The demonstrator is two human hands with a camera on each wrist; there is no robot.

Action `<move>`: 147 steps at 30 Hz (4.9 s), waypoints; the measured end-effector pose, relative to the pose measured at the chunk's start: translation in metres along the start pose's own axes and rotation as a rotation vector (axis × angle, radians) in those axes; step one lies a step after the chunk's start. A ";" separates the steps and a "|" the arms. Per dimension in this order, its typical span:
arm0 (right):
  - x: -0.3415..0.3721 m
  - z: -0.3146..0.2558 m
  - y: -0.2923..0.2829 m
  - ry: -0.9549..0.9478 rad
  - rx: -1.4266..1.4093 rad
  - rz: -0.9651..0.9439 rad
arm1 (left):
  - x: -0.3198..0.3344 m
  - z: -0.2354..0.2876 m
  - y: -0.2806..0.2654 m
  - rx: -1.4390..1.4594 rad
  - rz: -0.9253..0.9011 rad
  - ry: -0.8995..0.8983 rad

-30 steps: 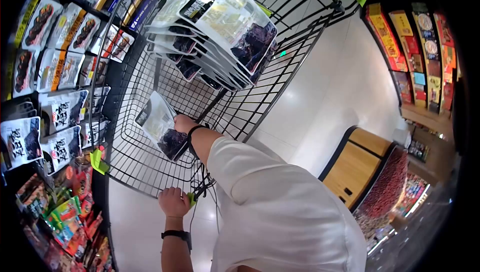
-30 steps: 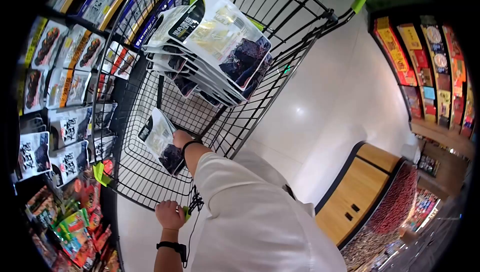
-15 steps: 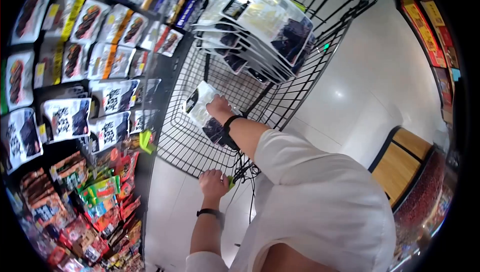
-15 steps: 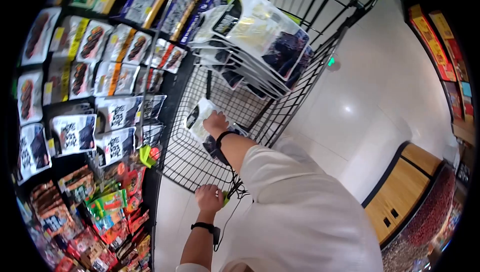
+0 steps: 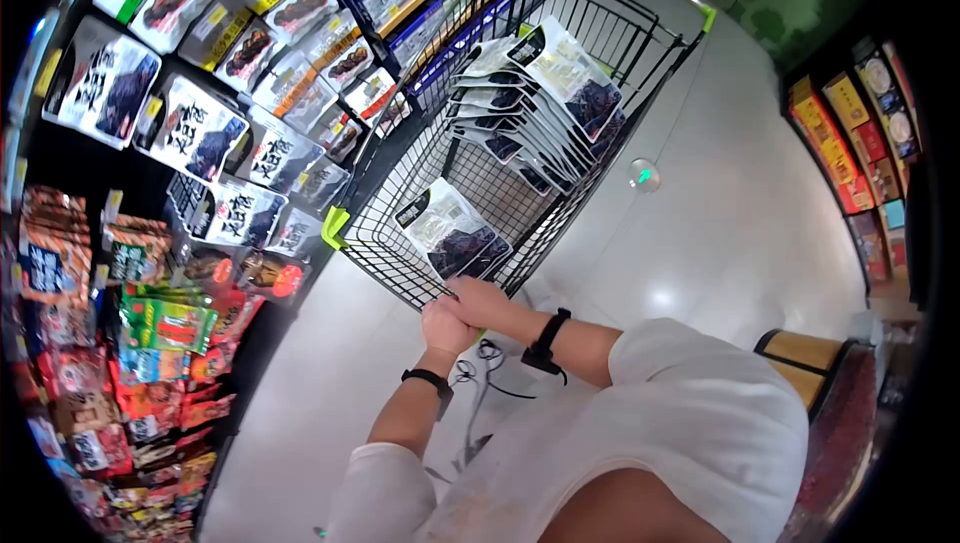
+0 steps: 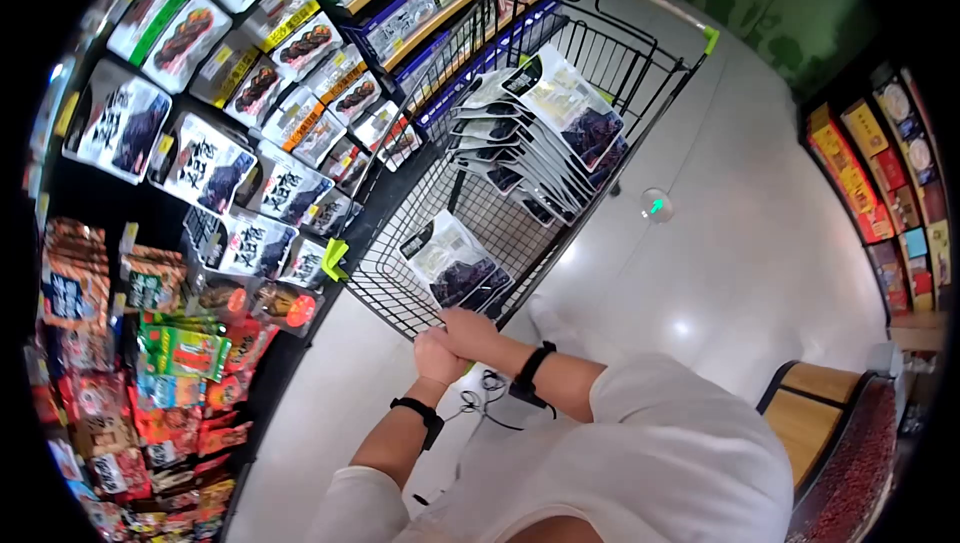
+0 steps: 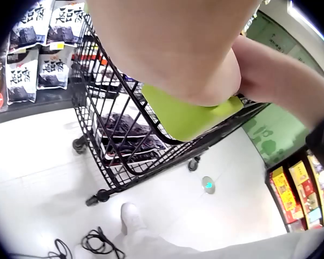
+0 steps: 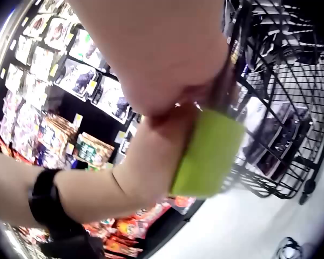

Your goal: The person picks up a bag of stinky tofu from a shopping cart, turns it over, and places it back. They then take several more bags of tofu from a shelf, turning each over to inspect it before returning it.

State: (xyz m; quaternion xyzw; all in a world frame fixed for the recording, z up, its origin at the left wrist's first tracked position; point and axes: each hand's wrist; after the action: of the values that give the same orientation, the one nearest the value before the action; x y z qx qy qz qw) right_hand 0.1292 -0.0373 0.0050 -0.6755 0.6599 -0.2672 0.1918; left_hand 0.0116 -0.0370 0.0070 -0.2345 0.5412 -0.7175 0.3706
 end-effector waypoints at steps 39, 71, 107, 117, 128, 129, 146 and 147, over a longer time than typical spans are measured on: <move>0.363 0.185 -0.153 0.578 0.575 0.183 | -0.018 0.299 0.062 -0.150 0.131 0.585; 0.461 0.231 -0.275 0.404 0.763 0.387 | -0.048 0.137 -0.167 -0.384 0.317 -0.014; 0.070 0.190 -0.168 0.665 -1.172 0.873 | -0.056 0.018 -0.154 0.413 0.200 -0.346; 0.061 0.006 -0.245 0.018 -0.760 1.044 | -0.101 0.011 -0.161 0.377 0.169 -0.294; 0.101 -0.257 -0.243 -0.588 -0.960 0.629 | -0.037 -0.004 -0.299 0.541 0.667 0.354; 0.095 -0.273 -0.233 -0.628 -1.010 0.609 | -0.026 -0.016 -0.313 0.500 0.681 0.443; -0.070 -0.452 -0.037 -0.388 -1.047 0.021 | 0.117 -0.244 -0.367 1.980 0.995 -0.104; -0.073 -0.454 -0.028 -0.374 -1.019 0.028 | 0.127 -0.262 -0.377 1.782 1.005 -0.275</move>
State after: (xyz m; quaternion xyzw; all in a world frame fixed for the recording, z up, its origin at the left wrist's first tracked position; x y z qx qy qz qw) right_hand -0.1266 0.0796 0.3701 -0.7101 0.6694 0.2141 -0.0424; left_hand -0.3646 0.0741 0.2768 0.2986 -0.1984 -0.5874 0.7256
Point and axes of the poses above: each hand's wrist, its own x-axis away from the middle knuckle, its own y-axis out of the palm, z = x × y, and after that the axes turned 3 degrees about z, right-handed
